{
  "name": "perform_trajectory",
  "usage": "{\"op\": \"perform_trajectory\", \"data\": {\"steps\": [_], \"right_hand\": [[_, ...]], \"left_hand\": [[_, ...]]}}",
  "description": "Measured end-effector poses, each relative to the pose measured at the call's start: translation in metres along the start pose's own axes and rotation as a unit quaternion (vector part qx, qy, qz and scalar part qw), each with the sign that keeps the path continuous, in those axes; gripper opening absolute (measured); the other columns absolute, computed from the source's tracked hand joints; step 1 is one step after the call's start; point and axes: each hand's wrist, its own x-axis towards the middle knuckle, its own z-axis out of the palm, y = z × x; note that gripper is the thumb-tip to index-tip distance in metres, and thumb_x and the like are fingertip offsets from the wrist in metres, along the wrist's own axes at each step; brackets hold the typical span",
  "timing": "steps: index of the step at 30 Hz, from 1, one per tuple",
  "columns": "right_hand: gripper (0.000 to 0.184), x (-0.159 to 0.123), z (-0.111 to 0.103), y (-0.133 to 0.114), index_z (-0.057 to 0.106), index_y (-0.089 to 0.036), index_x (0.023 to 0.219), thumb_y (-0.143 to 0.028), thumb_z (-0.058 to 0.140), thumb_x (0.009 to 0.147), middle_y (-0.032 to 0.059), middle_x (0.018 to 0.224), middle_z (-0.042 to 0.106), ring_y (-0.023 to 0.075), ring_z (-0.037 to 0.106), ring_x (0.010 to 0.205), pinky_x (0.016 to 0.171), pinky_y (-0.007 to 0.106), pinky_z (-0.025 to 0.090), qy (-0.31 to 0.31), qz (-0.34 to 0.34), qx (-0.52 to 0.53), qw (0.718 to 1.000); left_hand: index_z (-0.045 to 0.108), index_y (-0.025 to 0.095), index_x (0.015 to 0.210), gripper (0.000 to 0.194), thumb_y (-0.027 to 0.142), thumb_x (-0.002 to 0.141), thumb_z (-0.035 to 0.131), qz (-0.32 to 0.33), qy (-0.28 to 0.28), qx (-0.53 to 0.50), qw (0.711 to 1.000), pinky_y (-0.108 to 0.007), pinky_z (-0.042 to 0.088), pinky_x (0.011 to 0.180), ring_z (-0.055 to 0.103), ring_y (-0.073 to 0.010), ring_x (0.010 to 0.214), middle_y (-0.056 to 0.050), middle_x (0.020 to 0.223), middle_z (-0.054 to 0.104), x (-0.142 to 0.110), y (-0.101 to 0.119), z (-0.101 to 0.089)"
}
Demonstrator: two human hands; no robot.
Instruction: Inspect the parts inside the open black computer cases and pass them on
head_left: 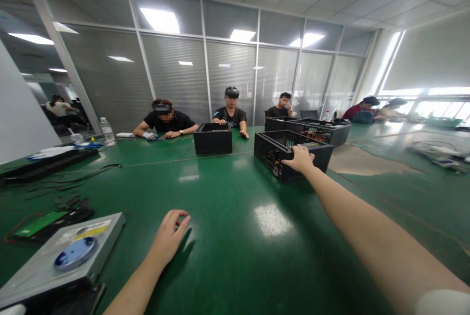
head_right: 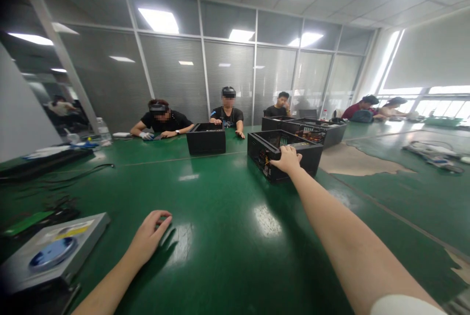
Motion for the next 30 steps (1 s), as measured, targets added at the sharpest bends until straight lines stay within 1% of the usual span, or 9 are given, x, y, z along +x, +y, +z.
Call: {"op": "perform_trajectory", "data": {"steps": [6, 10, 14, 17, 19, 22, 25, 27, 30], "right_hand": [[0.063, -0.025, -0.018, -0.017, 0.056, -0.011, 0.118, -0.056, 0.066, 0.076, 0.0206, 0.123, 0.055, 0.0363, 0.042, 0.12, 0.093, 0.05, 0.038, 0.008, -0.013, -0.032, 0.999], [0.061, -0.092, -0.057, -0.044, 0.058, -0.013, 0.113, -0.061, 0.066, 0.075, 0.0192, 0.119, 0.058, 0.0373, 0.044, 0.116, 0.091, 0.052, 0.04, 0.02, -0.081, -0.04, 0.996], [0.062, -0.202, -0.127, -0.082, 0.06, -0.013, 0.117, -0.062, 0.064, 0.079, 0.0191, 0.115, 0.061, 0.0387, 0.049, 0.112, 0.092, 0.055, 0.04, -0.007, -0.185, -0.014, 0.983], [0.074, -0.268, -0.199, -0.094, 0.052, -0.019, 0.137, -0.057, 0.07, 0.076, 0.0173, 0.126, 0.06, 0.0377, 0.052, 0.114, 0.095, 0.053, 0.043, -0.068, -0.336, 0.049, 0.938], [0.076, -0.281, -0.245, -0.093, 0.048, -0.028, 0.143, -0.053, 0.072, 0.076, 0.0133, 0.135, 0.056, 0.0367, 0.052, 0.119, 0.097, 0.052, 0.044, -0.08, -0.423, 0.081, 0.899], [0.06, -0.246, -0.287, -0.097, 0.051, -0.03, 0.14, -0.048, 0.065, 0.085, 0.0105, 0.14, 0.053, 0.0356, 0.05, 0.125, 0.101, 0.052, 0.043, -0.017, -0.418, 0.091, 0.904], [0.047, -0.184, -0.272, -0.123, 0.06, -0.02, 0.129, -0.048, 0.058, 0.091, 0.0123, 0.128, 0.061, 0.0296, 0.059, 0.115, 0.097, 0.046, 0.047, -0.059, -0.414, 0.078, 0.905], [0.047, -0.154, -0.234, -0.146, 0.065, -0.015, 0.119, -0.051, 0.059, 0.089, 0.013, 0.113, 0.068, 0.0271, 0.065, 0.102, 0.088, 0.04, 0.051, -0.165, -0.433, 0.03, 0.886], [0.057, -0.14, -0.162, -0.171, 0.068, -0.012, 0.114, -0.058, 0.066, 0.081, 0.0168, 0.104, 0.071, 0.0308, 0.069, 0.092, 0.076, 0.038, 0.053, -0.292, -0.441, -0.089, 0.844]], "left_hand": [[0.064, 0.021, 0.101, 0.035, 0.051, 0.091, 0.05, 0.004, 0.035, -0.01, 0.999, -0.038, 0.052, 0.085, 0.063, -0.0203, 0.084, -0.007, 0.104, 0.062, 0.001, -0.005, 0.002], [0.064, 0.021, 0.1, 0.037, 0.053, 0.09, 0.048, -0.002, 0.045, -0.013, 0.999, -0.039, 0.051, 0.087, 0.062, -0.0212, 0.087, -0.006, 0.103, 0.062, 0.002, -0.004, 0.002], [0.062, 0.02, 0.105, 0.043, 0.057, 0.091, 0.044, -0.05, 0.085, -0.044, 0.994, -0.042, 0.051, 0.089, 0.063, -0.0236, 0.092, -0.008, 0.105, 0.063, 0.005, -0.006, 0.002], [0.06, 0.019, 0.109, 0.047, 0.057, 0.092, 0.039, -0.082, 0.111, -0.074, 0.988, -0.041, 0.053, 0.082, 0.065, -0.0235, 0.09, -0.008, 0.108, 0.063, 0.006, -0.012, 0.001], [0.059, 0.019, 0.111, 0.046, 0.056, 0.093, 0.038, -0.09, 0.12, -0.088, 0.985, -0.037, 0.053, 0.075, 0.066, -0.0224, 0.087, -0.008, 0.109, 0.063, 0.006, -0.016, 0.001], [0.059, 0.019, 0.111, 0.046, 0.056, 0.092, 0.04, -0.093, 0.117, -0.098, 0.984, -0.034, 0.053, 0.069, 0.067, -0.0215, 0.085, -0.007, 0.108, 0.063, 0.006, -0.021, 0.001], [0.059, 0.019, 0.11, 0.046, 0.057, 0.091, 0.044, -0.102, 0.106, -0.103, 0.984, -0.033, 0.052, 0.068, 0.067, -0.0214, 0.084, -0.007, 0.108, 0.064, 0.006, -0.023, 0.0], [0.059, 0.019, 0.11, 0.046, 0.058, 0.09, 0.045, -0.11, 0.102, -0.106, 0.983, -0.033, 0.052, 0.067, 0.067, -0.0217, 0.085, -0.007, 0.108, 0.064, 0.006, -0.023, -0.001], [0.059, 0.019, 0.11, 0.047, 0.059, 0.09, 0.046, -0.116, 0.094, -0.108, 0.983, -0.033, 0.053, 0.067, 0.067, -0.0222, 0.086, -0.007, 0.108, 0.064, 0.006, -0.02, -0.001]]}}
